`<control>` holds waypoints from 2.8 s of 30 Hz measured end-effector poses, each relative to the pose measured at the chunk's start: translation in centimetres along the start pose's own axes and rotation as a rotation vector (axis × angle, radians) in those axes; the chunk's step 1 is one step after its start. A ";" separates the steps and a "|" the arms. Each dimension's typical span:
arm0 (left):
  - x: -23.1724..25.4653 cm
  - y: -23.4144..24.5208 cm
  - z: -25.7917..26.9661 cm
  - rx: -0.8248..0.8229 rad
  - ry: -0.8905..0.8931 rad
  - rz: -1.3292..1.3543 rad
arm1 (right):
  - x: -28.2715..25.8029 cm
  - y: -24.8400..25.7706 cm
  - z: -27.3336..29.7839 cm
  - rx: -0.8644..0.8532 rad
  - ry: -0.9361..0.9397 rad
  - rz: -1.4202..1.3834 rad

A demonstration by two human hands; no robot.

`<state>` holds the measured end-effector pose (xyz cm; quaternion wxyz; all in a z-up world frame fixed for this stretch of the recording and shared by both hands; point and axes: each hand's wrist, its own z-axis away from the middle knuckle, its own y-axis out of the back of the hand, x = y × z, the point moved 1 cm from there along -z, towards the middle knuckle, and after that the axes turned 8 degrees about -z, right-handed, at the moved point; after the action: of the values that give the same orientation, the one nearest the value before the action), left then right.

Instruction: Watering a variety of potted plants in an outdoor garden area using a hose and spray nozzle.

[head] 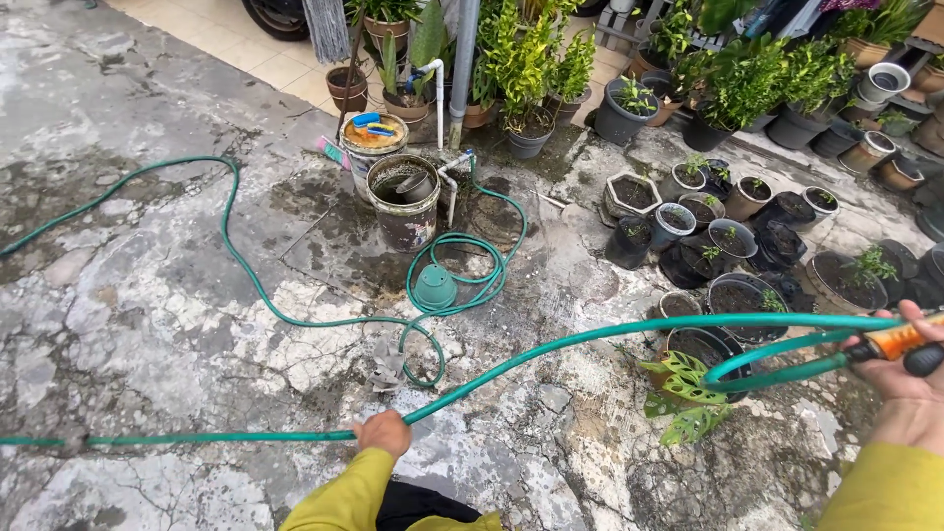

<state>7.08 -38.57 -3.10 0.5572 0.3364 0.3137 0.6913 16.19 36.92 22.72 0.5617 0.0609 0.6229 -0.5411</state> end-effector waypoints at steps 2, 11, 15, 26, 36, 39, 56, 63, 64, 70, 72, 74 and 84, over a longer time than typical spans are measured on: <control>3.6 0.1 1.8 -0.042 -0.070 -0.001 | -2.3 10.5 -12.3 -0.099 -0.023 -0.057; 29.1 -6.1 17.3 -0.515 -0.728 0.427 | -0.4 12.0 -20.9 -0.239 -0.169 -0.323; 33.2 -1.6 19.6 -0.561 -0.871 0.496 | -4.0 13.1 -20.9 -0.150 -0.158 -0.412; 10.3 2.8 -3.5 -0.004 -0.164 0.384 | 2.0 -8.1 0.4 -0.122 -0.181 0.243; 13.4 2.2 -20.2 -0.212 -0.118 0.720 | 8.6 -21.4 -11.0 -0.326 -0.257 0.204; 16.5 3.1 -27.6 -0.103 -0.026 0.881 | 10.8 -29.5 -16.4 -0.603 -0.353 0.139; 48.1 40.8 -31.9 0.131 -0.916 1.002 | 27.2 -61.1 -28.2 -1.188 -0.414 0.613; 56.1 42.6 -41.6 0.385 -0.612 1.539 | 28.9 -63.3 -41.9 -1.025 -0.559 0.803; 56.1 42.1 -42.4 0.387 -0.589 1.542 | 30.4 -62.7 -44.7 -1.029 -0.580 0.807; 58.6 43.6 -47.4 0.568 -0.483 1.455 | 29.7 -66.1 -54.2 -0.791 -0.506 0.886; 58.6 43.6 -49.2 0.641 -0.474 1.458 | 30.3 -66.9 -57.0 -0.848 -0.313 0.792; 58.8 44.8 -50.1 0.602 -0.448 1.505 | 30.0 -68.6 -57.7 -0.768 -0.267 0.732; 59.4 50.5 -54.0 0.435 -0.339 1.408 | 28.6 -76.9 -65.9 -0.673 -0.111 0.758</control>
<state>-74.29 7.38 13.46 -0.0545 0.6612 0.0640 0.7455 -88.46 39.33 33.18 0.7392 0.0696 0.6661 -0.0713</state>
